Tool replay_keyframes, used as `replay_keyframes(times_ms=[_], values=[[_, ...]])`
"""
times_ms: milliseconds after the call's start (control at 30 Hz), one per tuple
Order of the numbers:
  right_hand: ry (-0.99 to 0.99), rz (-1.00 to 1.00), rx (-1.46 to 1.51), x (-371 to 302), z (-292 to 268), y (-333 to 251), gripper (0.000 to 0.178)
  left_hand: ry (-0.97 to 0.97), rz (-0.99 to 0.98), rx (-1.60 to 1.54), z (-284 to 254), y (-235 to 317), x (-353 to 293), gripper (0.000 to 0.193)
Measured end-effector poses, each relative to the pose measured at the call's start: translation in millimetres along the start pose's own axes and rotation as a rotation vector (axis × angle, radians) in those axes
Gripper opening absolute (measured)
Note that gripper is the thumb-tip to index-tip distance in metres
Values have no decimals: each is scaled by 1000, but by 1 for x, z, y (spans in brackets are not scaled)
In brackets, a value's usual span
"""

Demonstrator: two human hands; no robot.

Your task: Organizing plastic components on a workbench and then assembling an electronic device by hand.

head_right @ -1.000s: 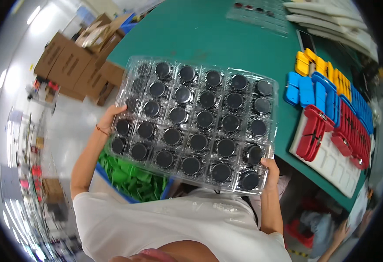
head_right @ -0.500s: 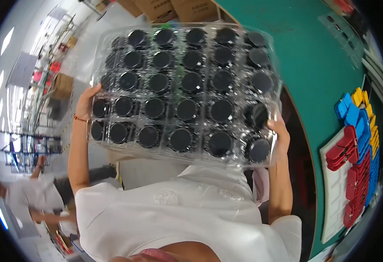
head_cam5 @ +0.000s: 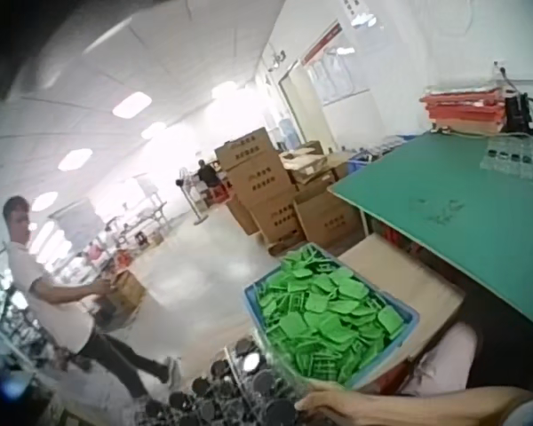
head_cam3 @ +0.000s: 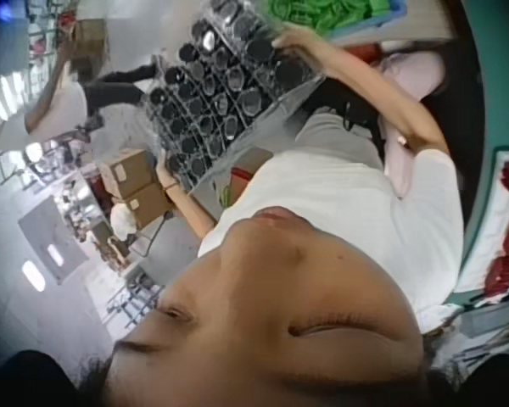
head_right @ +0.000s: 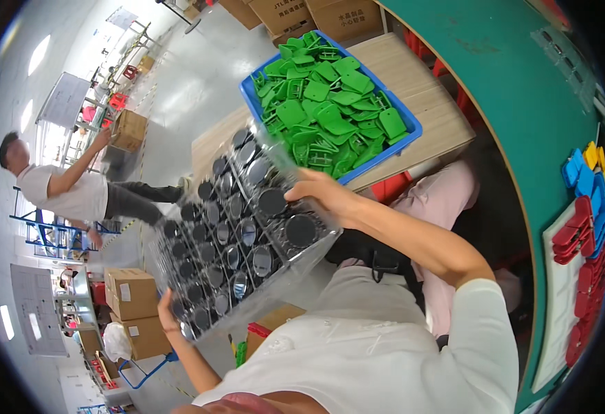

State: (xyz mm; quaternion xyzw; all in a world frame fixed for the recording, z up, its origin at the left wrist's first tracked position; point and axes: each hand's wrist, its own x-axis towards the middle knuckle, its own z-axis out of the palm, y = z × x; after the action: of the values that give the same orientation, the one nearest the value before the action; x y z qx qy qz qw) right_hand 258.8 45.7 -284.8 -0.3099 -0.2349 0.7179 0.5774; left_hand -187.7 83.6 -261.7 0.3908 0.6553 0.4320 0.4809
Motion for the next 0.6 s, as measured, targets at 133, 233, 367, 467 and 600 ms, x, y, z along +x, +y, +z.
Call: replay_keyframes(times_ms=[133, 233, 367, 467, 600], values=[[-71, 161, -84, 55, 13, 26, 33, 99, 14, -113, -26, -49, -17, 36], [-85, 294, -20, 94, 18, 53, 32, 94, -57, -186, -58, -87, -1, 32], [129, 370, -234, 114, 19, 49, 31, 131, -122, -272, -57, -117, 30, 28], [181, 435, -327, 131, 29, 33, 33, 122, -92, -299, -59, -131, 58, 33], [254, 441, -613, 173, 29, 31, 36, 68, -112, -356, -63, -140, 97, 35]])
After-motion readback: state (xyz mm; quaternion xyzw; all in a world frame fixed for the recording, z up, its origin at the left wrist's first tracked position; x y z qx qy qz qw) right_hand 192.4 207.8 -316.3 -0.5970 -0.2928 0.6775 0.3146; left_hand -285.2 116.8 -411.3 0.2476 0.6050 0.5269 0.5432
